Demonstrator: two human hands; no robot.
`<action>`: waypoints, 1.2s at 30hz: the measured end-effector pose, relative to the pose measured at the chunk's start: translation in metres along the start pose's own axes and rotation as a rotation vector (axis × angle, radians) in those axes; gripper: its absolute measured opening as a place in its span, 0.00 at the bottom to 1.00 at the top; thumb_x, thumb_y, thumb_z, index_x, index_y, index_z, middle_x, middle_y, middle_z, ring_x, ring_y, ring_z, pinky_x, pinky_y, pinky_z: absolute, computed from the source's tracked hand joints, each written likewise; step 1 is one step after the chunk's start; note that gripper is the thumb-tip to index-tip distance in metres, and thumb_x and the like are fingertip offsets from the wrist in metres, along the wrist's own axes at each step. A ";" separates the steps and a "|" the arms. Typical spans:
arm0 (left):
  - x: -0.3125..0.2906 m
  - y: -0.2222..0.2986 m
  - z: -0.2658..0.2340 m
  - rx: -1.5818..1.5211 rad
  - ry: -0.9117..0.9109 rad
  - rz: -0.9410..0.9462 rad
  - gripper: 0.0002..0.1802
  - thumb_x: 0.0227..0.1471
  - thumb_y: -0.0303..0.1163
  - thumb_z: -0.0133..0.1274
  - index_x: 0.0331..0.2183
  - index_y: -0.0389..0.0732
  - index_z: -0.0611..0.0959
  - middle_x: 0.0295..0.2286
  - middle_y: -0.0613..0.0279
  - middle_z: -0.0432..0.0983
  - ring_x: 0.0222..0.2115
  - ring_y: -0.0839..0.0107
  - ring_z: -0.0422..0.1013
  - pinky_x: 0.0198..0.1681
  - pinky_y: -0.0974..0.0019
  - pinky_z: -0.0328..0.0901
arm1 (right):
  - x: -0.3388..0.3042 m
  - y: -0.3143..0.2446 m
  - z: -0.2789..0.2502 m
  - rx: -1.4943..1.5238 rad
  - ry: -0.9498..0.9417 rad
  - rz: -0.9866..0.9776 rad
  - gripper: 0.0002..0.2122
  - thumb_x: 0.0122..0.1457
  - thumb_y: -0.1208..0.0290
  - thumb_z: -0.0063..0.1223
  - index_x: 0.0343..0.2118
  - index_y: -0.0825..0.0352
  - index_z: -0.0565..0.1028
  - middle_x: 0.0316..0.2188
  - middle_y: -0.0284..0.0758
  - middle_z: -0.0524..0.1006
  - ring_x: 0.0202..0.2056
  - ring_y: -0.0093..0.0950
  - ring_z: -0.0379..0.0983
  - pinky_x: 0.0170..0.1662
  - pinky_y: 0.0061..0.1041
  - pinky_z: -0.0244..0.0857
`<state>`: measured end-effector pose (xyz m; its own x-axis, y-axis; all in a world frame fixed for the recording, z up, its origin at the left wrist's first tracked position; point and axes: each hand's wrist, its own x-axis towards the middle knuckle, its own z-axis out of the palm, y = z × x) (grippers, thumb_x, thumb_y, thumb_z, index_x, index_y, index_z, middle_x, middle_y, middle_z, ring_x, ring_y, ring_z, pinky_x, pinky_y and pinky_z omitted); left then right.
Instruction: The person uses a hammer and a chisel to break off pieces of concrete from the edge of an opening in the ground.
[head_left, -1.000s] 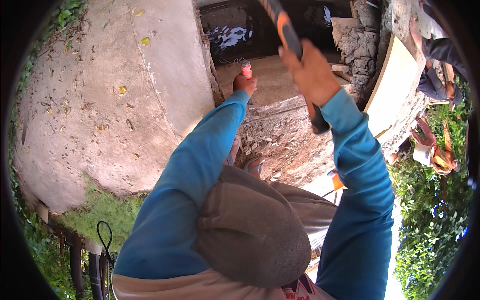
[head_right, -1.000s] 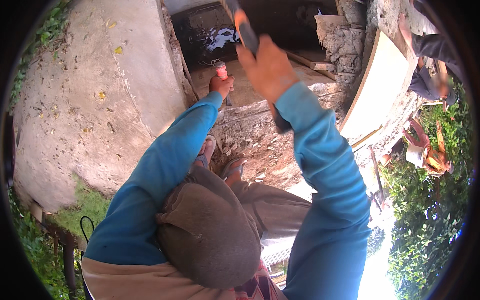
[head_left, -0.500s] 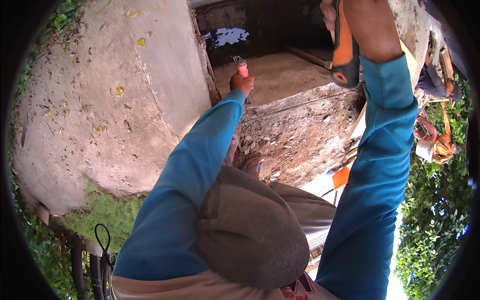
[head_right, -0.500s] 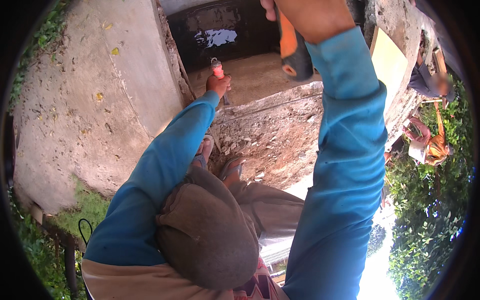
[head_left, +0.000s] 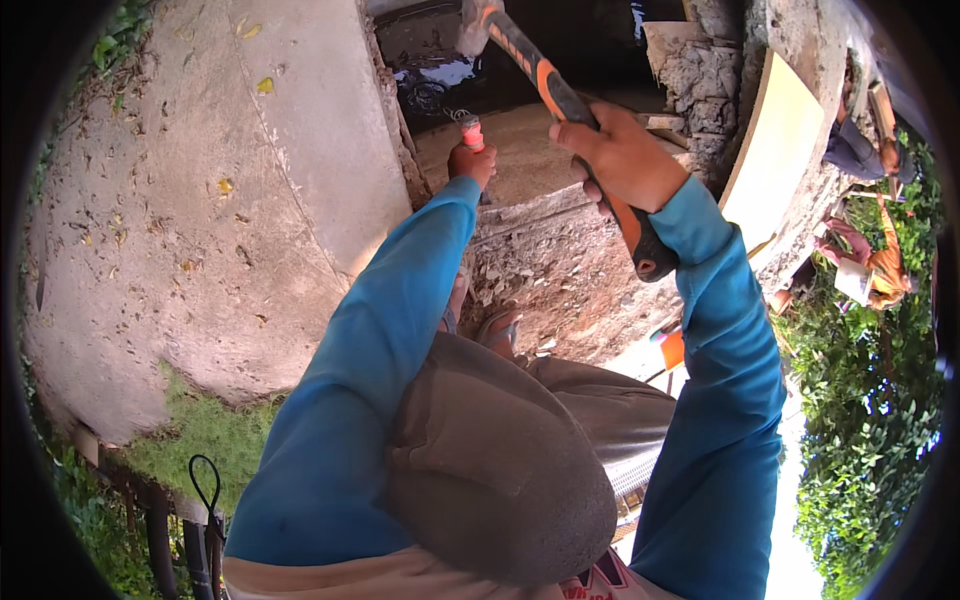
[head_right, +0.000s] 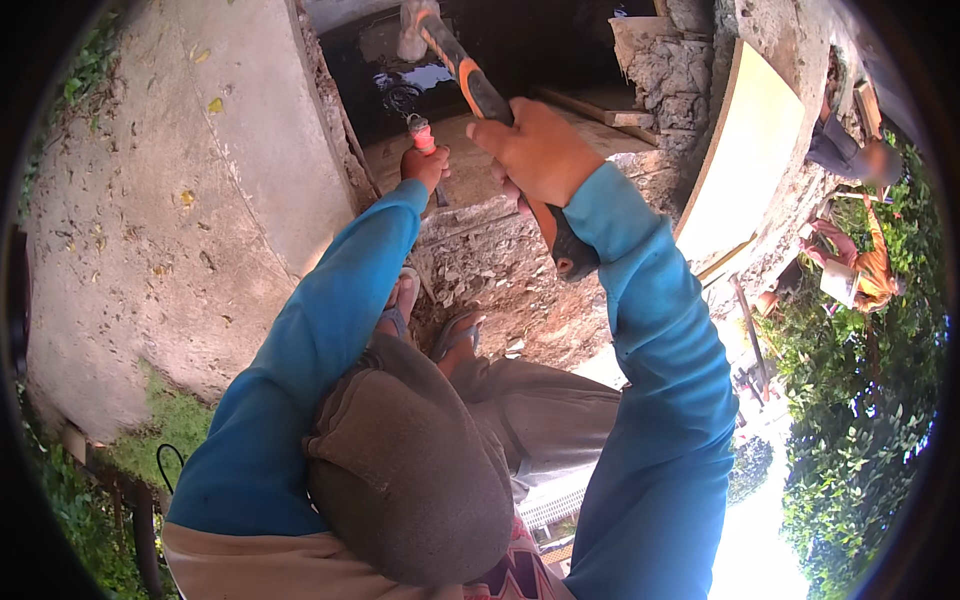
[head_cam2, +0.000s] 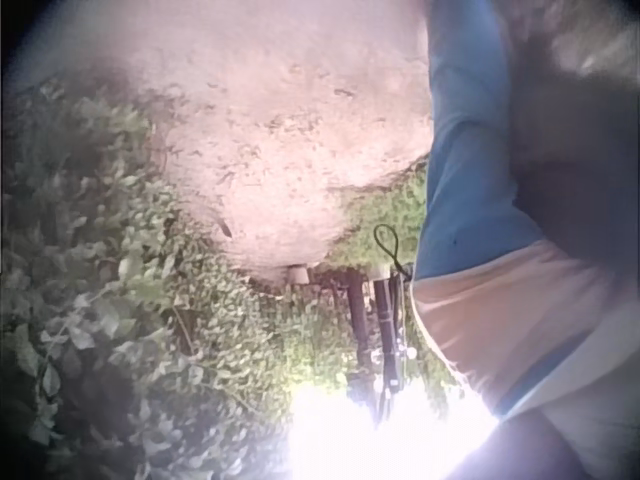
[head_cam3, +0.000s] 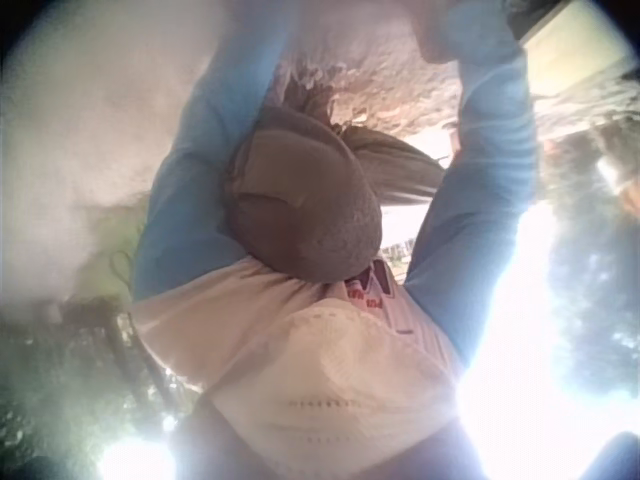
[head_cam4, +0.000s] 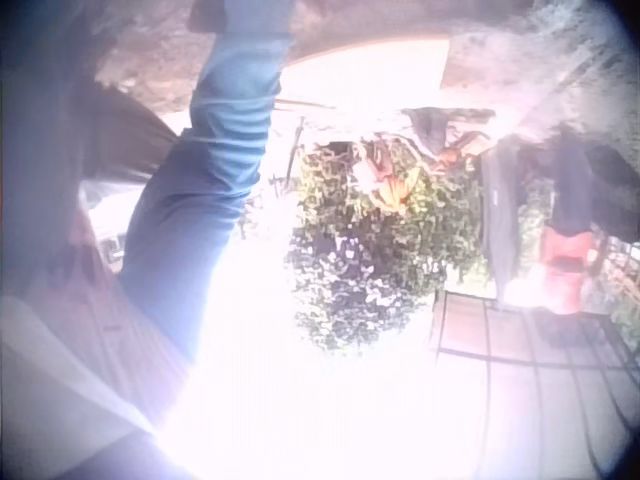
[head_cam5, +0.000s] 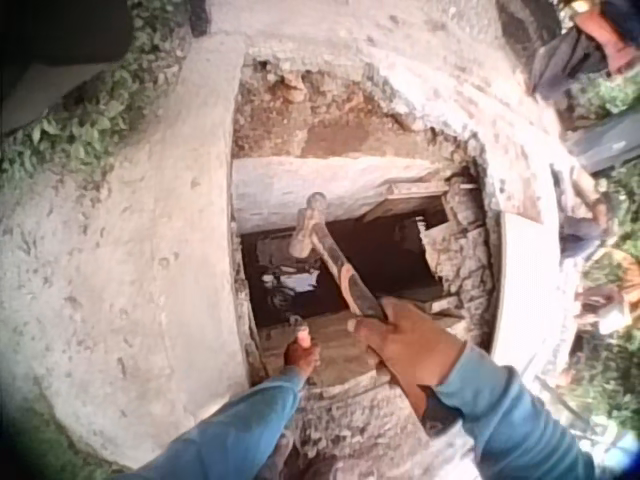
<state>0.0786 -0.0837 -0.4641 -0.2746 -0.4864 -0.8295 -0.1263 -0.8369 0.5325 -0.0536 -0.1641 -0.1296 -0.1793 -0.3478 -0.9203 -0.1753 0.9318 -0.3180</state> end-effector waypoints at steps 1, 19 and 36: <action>-0.004 -0.012 -0.006 0.030 0.017 -0.030 0.07 0.43 0.29 0.55 0.26 0.38 0.75 0.15 0.66 0.70 0.14 0.74 0.67 0.17 0.68 0.66 | -0.004 -0.015 -0.007 0.001 0.032 -0.073 0.16 0.58 0.58 0.50 0.38 0.67 0.67 0.19 0.32 0.68 0.16 0.22 0.66 0.16 0.23 0.62; -0.026 -0.017 0.002 0.032 -0.002 -0.090 0.09 0.41 0.29 0.56 0.29 0.37 0.76 0.17 0.62 0.73 0.15 0.72 0.70 0.18 0.66 0.67 | 0.028 0.029 0.014 -0.011 -0.110 0.132 0.18 0.57 0.57 0.51 0.35 0.70 0.65 0.17 0.32 0.67 0.14 0.24 0.66 0.15 0.27 0.61; 0.002 -0.005 0.004 0.031 0.013 -0.009 0.08 0.41 0.29 0.57 0.24 0.38 0.74 0.15 0.63 0.70 0.13 0.73 0.68 0.16 0.67 0.66 | 0.022 0.041 0.028 -0.441 -0.043 0.132 0.17 0.58 0.60 0.46 0.34 0.75 0.68 0.15 0.41 0.71 0.16 0.30 0.72 0.18 0.32 0.66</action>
<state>0.0745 -0.0795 -0.4672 -0.2609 -0.4821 -0.8364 -0.1581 -0.8333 0.5297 -0.0376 -0.1308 -0.1687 -0.1888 -0.2162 -0.9579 -0.5502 0.8312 -0.0791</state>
